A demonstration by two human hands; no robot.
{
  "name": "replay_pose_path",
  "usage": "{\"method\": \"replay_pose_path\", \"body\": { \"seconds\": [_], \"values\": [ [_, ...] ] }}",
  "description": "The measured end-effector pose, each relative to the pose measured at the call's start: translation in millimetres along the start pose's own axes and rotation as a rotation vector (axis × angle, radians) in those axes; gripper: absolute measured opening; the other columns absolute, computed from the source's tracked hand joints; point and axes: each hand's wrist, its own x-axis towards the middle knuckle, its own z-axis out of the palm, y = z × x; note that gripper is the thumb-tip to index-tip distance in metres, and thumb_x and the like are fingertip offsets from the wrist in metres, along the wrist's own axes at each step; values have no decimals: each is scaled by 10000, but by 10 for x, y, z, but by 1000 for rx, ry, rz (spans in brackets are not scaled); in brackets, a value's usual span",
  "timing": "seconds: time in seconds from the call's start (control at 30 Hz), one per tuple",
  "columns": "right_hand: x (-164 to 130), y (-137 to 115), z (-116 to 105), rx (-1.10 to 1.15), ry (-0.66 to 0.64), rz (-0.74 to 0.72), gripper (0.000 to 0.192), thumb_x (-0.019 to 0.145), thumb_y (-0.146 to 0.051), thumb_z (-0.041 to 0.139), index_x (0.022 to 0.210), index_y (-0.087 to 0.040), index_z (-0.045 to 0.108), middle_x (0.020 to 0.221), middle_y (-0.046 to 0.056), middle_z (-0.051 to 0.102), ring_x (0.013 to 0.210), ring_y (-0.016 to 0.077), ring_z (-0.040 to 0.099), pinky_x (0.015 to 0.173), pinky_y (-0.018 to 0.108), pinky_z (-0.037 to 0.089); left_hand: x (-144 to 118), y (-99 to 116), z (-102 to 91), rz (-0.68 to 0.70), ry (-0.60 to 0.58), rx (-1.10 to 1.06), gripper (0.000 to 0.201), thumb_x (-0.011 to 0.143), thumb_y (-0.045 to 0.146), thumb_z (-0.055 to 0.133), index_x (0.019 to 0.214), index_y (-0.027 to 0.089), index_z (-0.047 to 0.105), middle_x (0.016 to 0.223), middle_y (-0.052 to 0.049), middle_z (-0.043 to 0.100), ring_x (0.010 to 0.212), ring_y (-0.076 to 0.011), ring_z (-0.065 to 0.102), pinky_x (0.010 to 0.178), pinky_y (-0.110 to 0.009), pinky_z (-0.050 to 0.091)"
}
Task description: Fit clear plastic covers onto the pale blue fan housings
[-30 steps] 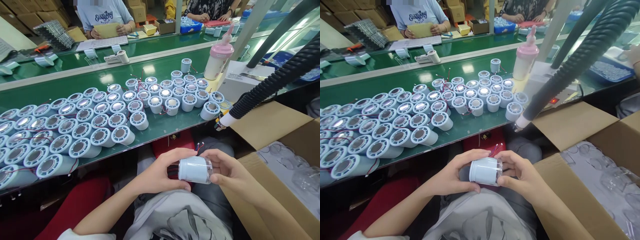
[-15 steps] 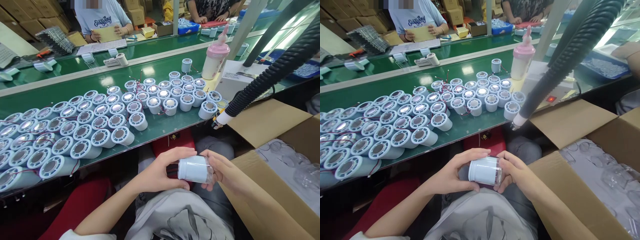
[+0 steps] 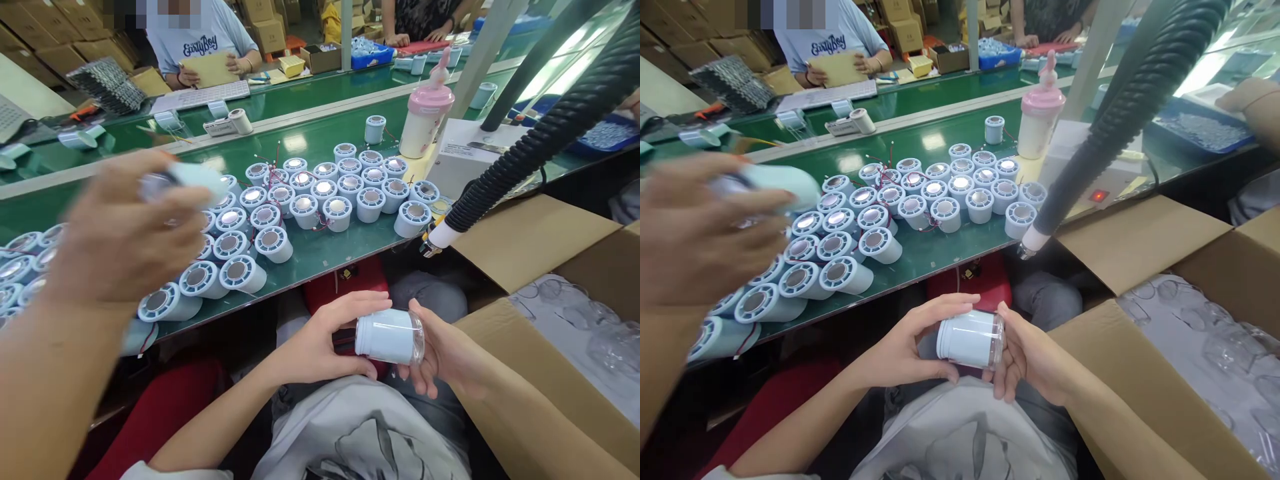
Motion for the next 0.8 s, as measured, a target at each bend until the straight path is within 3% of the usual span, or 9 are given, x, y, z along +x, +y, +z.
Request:
{"method": "replay_pose_path", "body": {
  "seconds": [0.1,0.17,0.23,0.3,0.37,0.43,0.5,0.63,0.8],
  "values": [
    [16,17,-3,-19,-4,37,724,931,-675,217,731,-116,631,556,52,608,401,95,596,351,123,449,3,43,35,-81,6,-34,677,678,238,810,1296,285,538,1314,-90,565,1247,-273,511,1031,-393,450],
    [29,50,-28,-74,-6,-13,760,880,-750,207,792,-123,627,549,38,588,378,98,563,316,137,418,1,90,59,-170,19,-92,630,701,252,791,1278,253,538,1274,-98,573,1176,-256,557,972,-367,495],
    [24,92,-75,-223,52,-230,741,823,-796,312,1010,-146,612,689,61,648,499,146,625,384,198,496,-3,134,75,-264,44,-158,630,709,258,783,1282,244,524,1257,-95,573,1112,-236,586,925,-348,520],
    [-7,131,-135,-501,149,-603,696,780,-699,573,1275,-216,499,1093,124,657,882,242,680,682,335,598,-4,161,79,-338,56,-228,644,727,278,769,1310,252,497,1243,-90,579,1083,-234,599,891,-347,533],
    [-54,158,-191,-836,190,-967,626,801,-374,733,1356,-344,445,1431,76,457,1247,282,503,1013,441,460,1,165,72,-370,38,-285,654,745,313,753,1333,255,473,1215,-90,595,1053,-240,611,856,-353,543],
    [-98,174,-226,-1046,175,-1121,577,828,-142,691,1305,-412,512,1490,8,398,1333,270,415,1089,447,378,12,156,57,-384,-7,-318,678,751,351,745,1355,251,453,1168,-94,619,981,-233,636,805,-349,553],
    [-127,186,-231,-992,171,-1039,543,842,-117,667,1284,-406,545,1429,12,484,1276,249,490,1037,388,446,22,148,40,-366,-23,-297,735,706,349,783,1362,253,465,1212,-103,607,1012,-244,629,826,-350,548],
    [-145,199,-192,-480,98,-679,543,832,-303,715,1330,-358,508,1219,50,650,1012,230,664,836,332,574,13,152,13,-278,-12,-321,731,666,204,814,1330,298,522,1409,-79,487,1283,-273,477,1016,-373,465],
    [-141,166,-183,-432,109,-601,506,757,-226,777,1222,-355,625,1047,-10,717,812,181,695,767,291,581,-7,76,44,-416,-61,-485,738,718,183,769,1383,265,462,1292,-98,590,1111,-236,610,955,-382,491]
  ]
}}
